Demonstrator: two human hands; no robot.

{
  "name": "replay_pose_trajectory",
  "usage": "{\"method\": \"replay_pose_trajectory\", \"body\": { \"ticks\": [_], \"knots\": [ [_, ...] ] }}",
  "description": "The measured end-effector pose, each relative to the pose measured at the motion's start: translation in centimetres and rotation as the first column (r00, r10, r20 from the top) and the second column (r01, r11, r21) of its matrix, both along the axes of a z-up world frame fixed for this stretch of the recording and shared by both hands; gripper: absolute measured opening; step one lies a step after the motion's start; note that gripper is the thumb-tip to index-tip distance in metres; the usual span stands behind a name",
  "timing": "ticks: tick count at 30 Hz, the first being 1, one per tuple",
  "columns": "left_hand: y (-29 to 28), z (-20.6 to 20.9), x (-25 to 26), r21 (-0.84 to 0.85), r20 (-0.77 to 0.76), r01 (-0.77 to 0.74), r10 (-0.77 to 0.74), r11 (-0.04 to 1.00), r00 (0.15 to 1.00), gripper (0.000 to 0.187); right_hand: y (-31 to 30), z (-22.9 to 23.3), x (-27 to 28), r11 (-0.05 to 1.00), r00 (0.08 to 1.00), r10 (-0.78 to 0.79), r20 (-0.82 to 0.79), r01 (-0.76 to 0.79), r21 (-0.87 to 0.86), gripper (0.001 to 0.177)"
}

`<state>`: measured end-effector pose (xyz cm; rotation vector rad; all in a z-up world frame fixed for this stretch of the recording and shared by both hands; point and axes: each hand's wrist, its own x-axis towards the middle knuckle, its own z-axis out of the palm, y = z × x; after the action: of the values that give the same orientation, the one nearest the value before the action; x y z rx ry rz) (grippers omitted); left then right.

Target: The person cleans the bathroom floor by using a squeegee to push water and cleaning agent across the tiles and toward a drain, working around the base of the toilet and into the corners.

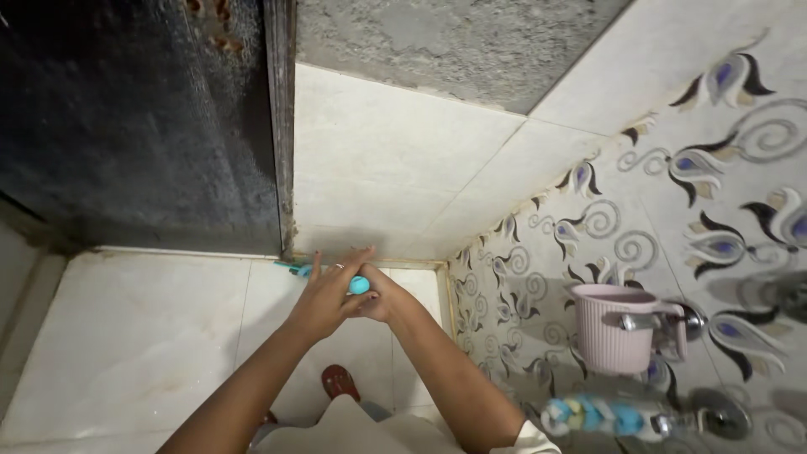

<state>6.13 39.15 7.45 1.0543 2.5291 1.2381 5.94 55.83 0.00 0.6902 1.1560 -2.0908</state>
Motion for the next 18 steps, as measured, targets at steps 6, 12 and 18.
{"method": "replay_pose_trajectory", "body": {
  "ticks": [6,12,18],
  "knots": [
    [-0.8,0.2,-1.6,-0.064,0.039,0.074,-0.072,0.995,0.997,0.054,-0.2,-0.6,0.8,0.990,0.994,0.001,0.111,-0.017,0.142,0.062],
    [-1.6,0.6,-2.1,-0.112,-0.020,0.149,-0.152,0.982,0.988,0.054,-1.6,0.1,1.6,0.990,0.994,-0.059,0.092,0.046,0.133,0.064],
    [-2.0,0.6,-1.0,-0.142,-0.030,0.209,-0.215,0.968,0.976,0.076,-1.2,-0.7,2.3,0.991,0.998,-0.054,0.012,0.052,0.127,0.060]
  ]
}}
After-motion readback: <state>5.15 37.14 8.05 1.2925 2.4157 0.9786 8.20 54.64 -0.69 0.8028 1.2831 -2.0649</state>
